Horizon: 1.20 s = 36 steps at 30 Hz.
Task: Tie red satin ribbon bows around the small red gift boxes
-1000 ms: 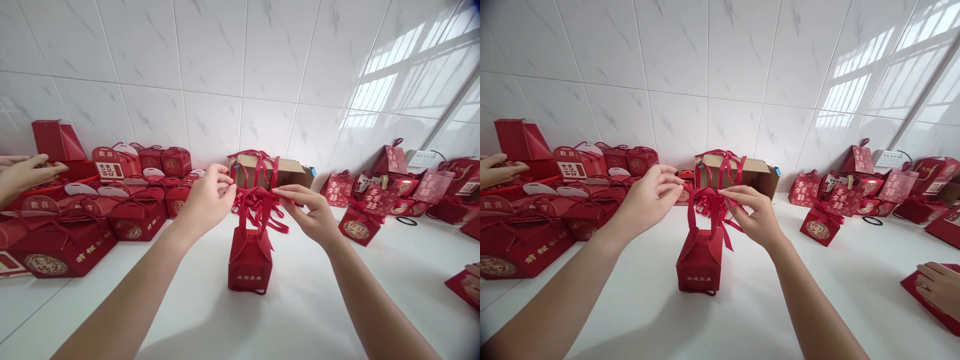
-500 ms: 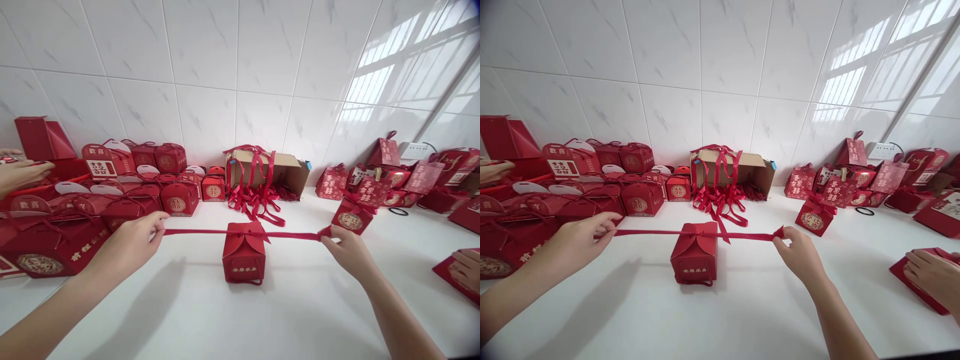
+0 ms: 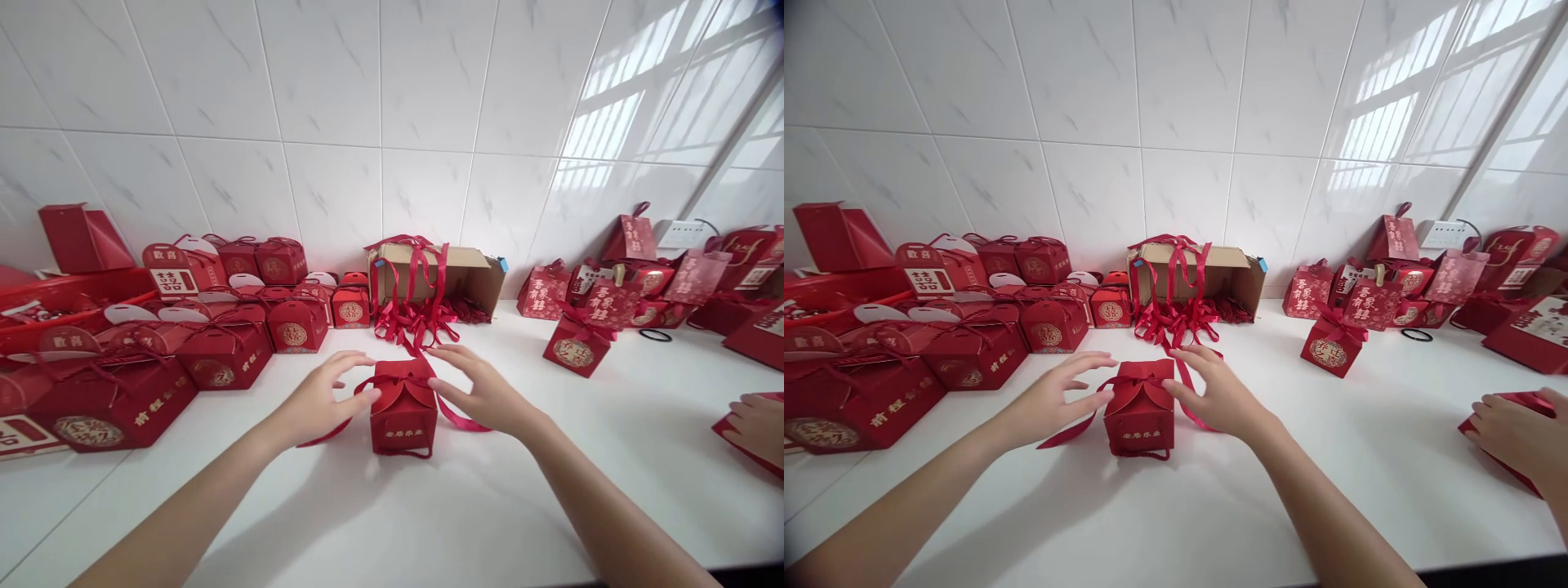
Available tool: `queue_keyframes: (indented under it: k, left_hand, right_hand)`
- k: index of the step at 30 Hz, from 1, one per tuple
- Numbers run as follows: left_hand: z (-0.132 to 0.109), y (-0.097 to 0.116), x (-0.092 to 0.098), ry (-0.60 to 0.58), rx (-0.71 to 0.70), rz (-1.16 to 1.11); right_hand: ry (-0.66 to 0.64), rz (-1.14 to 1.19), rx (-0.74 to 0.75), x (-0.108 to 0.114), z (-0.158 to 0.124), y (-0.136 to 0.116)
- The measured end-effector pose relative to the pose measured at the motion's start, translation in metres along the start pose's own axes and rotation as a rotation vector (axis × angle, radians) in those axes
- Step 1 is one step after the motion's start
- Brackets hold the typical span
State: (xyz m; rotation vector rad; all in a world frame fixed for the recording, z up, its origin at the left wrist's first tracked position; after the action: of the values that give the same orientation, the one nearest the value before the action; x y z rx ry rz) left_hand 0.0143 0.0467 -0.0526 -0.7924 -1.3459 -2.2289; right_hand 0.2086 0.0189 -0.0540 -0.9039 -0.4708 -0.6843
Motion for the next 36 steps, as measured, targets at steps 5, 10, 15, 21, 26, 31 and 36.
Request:
queue_keyframes:
  k: [5,10,15,21,26,31,36]
  left_hand:
    - [0.003,0.019,-0.035,-0.084,-0.054,-0.058]
    - [0.005,0.030,-0.039,-0.044,-0.143,-0.056]
    - [0.004,0.030,-0.041,0.003,-0.134,-0.068]
    - [0.003,0.010,-0.041,-0.031,0.077,-0.293]
    - [0.006,-0.014,-0.033,-0.017,0.240,-0.430]
    - [0.004,-0.019,-0.040,-0.117,0.292,-0.517]
    - [0.003,-0.028,-0.041,-0.062,0.292,-0.419]
  right_hand:
    - [-0.079,0.034,-0.016,-0.031,0.005,-0.008]
    - [-0.087,0.076,-0.036,-0.034,0.000,-0.004]
    - [-0.072,0.103,-0.082,-0.039,-0.004,0.001]
    - [0.015,0.284,-0.246,-0.040,-0.006,0.014]
    - [0.033,0.290,-0.378,-0.031,-0.010,0.034]
    - [-0.105,0.329,-0.407,-0.038,-0.016,0.033]
    - [-0.120,0.313,-0.496,-0.044,-0.022,0.037]
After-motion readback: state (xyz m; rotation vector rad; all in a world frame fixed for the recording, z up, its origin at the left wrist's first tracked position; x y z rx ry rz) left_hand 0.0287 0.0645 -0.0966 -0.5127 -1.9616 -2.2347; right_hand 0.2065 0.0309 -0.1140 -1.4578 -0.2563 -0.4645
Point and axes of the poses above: each hand's wrist, its own z-axis towards the middle knuckle, its own x-axis out of the back of the hand, y = z × x, the point moved 10 cm from there along z, towards the middle knuckle, and after that the axes turned 15 degrees about y, right-handed, at the moved point
